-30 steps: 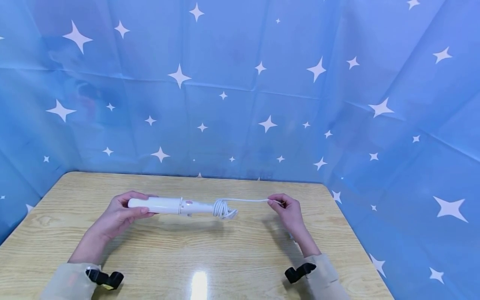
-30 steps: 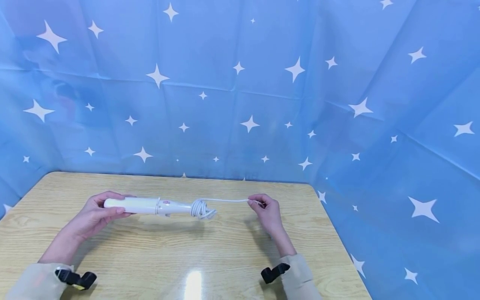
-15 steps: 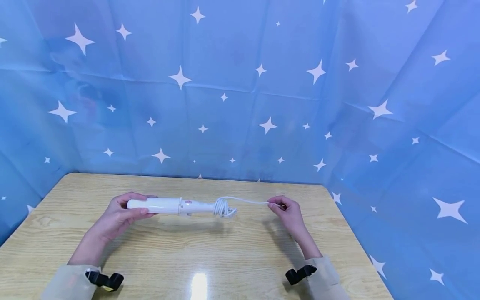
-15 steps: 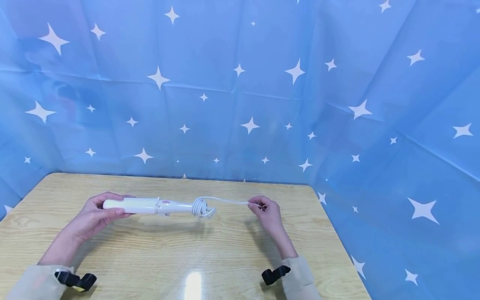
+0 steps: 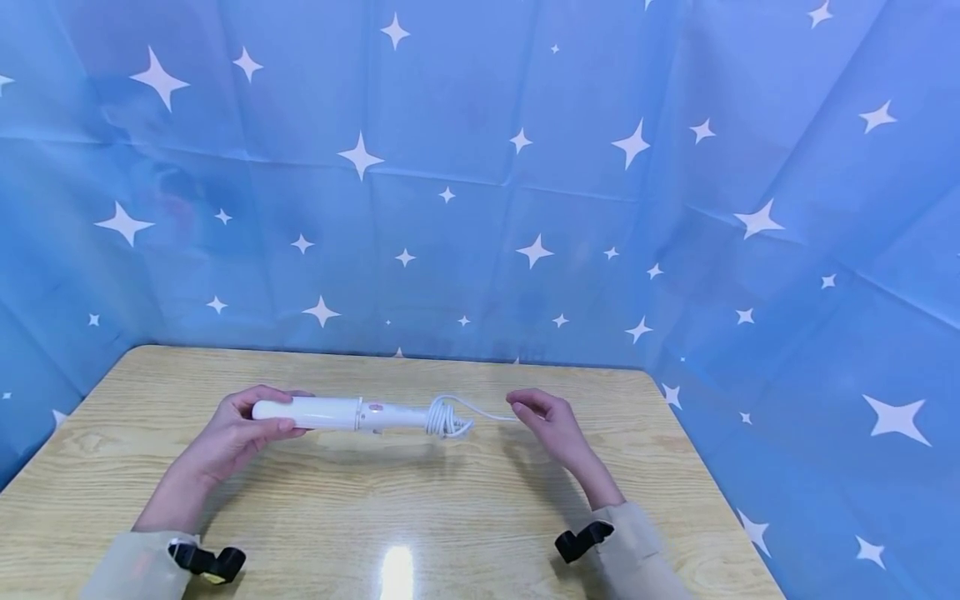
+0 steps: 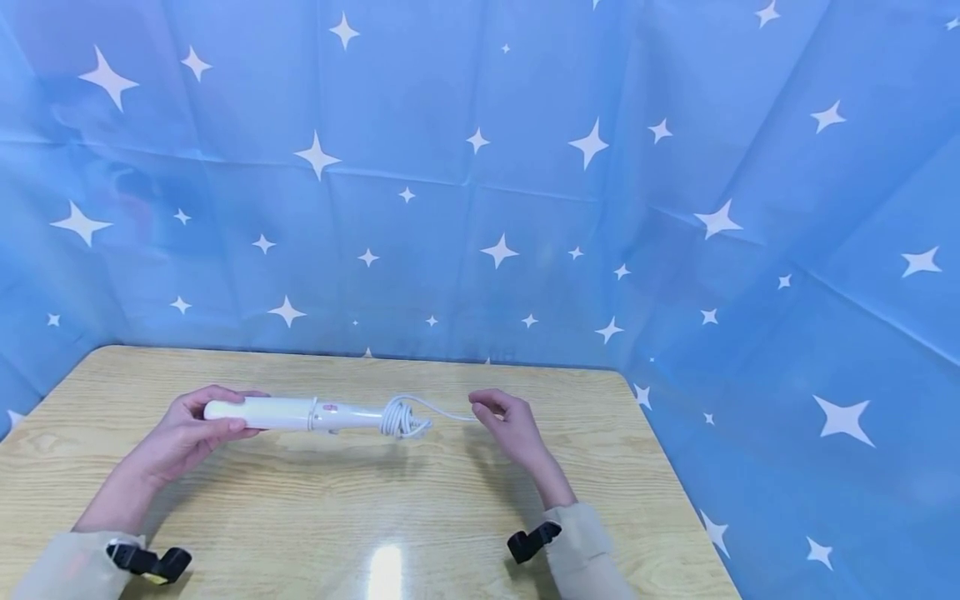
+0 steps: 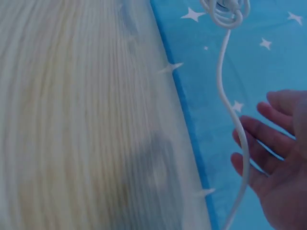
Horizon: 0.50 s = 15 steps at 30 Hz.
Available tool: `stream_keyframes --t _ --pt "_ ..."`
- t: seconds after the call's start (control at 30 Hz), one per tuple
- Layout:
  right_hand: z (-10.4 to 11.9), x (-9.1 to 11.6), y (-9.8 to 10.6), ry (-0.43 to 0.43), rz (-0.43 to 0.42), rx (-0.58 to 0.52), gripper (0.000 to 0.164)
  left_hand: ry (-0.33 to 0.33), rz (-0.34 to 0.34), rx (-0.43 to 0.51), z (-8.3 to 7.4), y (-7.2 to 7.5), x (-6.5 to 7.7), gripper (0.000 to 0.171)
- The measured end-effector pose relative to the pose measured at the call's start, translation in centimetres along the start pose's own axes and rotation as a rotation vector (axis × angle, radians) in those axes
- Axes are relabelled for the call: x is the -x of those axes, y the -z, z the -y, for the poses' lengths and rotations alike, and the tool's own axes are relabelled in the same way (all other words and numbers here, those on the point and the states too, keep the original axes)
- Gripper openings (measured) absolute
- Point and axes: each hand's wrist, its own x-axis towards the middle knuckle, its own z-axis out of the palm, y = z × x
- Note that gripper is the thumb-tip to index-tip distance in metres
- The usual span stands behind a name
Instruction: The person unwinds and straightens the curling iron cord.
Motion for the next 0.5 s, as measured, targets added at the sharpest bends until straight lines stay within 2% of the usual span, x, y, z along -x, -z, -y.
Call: stream_keyframes --t 0.27,0.5 --pt "0.8 -2.0 -2.5 0.051 0.091 -0.039 0.03 -0.002 0.004 -0.008 -0.2 -0.1 0.0 0.049" --pt "1.5 -2.6 -3.9 0.056 0.156 -0.045 0.03 0.002 0.004 -0.029 -0.2 -0.1 0.1 0.047"
